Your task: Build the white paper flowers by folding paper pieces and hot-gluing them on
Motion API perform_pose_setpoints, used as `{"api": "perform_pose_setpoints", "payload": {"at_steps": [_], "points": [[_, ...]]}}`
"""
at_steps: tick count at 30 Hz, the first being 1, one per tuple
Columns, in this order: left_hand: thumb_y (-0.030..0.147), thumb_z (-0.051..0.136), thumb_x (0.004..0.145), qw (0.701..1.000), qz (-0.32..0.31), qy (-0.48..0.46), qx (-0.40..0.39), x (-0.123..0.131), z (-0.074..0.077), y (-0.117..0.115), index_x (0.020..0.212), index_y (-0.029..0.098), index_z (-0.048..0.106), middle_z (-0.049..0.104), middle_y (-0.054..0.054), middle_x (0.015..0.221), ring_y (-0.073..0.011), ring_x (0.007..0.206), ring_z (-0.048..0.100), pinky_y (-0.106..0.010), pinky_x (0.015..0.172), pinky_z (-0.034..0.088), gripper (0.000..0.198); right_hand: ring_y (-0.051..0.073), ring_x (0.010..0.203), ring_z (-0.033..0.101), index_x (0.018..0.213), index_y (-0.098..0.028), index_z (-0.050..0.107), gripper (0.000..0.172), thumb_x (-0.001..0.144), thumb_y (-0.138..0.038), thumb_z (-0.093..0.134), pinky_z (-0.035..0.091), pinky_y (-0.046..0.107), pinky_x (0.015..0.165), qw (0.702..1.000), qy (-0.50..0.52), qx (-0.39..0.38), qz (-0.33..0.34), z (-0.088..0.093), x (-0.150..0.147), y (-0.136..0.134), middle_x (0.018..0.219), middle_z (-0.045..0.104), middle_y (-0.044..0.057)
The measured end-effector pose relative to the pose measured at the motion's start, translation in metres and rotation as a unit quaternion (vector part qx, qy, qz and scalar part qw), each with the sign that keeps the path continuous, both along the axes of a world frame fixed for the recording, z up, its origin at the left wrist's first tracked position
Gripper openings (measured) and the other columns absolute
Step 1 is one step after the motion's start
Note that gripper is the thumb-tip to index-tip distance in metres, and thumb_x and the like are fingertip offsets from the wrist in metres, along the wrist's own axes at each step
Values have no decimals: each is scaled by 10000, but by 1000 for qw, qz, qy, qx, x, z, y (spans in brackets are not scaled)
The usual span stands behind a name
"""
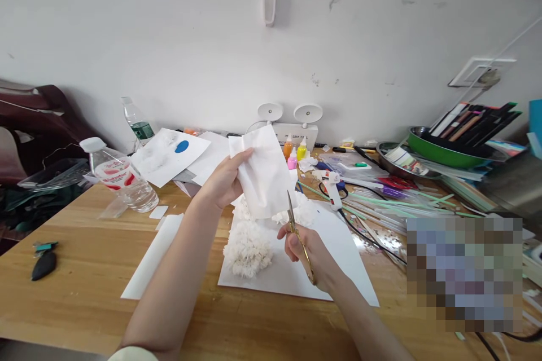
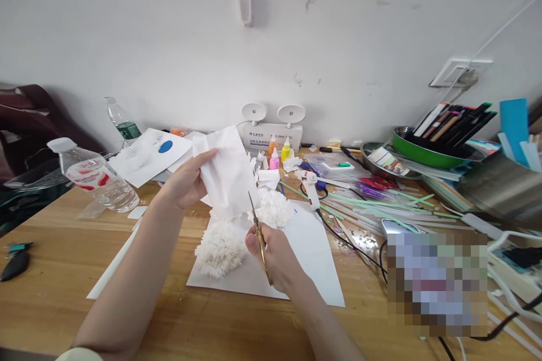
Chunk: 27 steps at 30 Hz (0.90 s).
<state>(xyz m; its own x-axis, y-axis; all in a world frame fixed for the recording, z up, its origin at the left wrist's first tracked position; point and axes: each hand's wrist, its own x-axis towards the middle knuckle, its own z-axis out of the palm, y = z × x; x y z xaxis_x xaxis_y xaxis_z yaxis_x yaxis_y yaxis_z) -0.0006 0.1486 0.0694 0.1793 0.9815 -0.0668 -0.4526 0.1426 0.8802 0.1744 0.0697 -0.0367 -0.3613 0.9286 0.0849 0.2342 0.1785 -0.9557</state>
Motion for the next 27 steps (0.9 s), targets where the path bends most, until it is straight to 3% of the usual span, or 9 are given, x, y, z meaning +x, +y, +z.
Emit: {"api": "perform_pose_setpoints", "payload": {"at_steps": [6,17,27], "points": [[238,588,736,1000,-6,6,4,1,-2,1,858,126,636,684,-76,839,-185,806,632,-227,684,498,172,109,528,379,616,-178,428,516,781,-642,277,324,262,516,1000,-2,1,-5,0,-1,0,596,435,1],[233,566,751,1000,-10,0,-7,0,1,0,879,118,635,683,-82,850,-190,836,627,-237,729,493,185,107,524,376,712,-174,461,474,793,-614,302,333,260,516,1000,-6,-2,-1,1,1,-1,588,425,-13],[229,563,754,1000,-11,0,-2,1,1,-1,867,123,633,685,-75,843,-188,830,629,-240,735,493,170,106,526,365,607,-178,425,528,781,-648,259,328,263,519,1000,-9,3,-5,1,0,1,587,423,-4]]}}
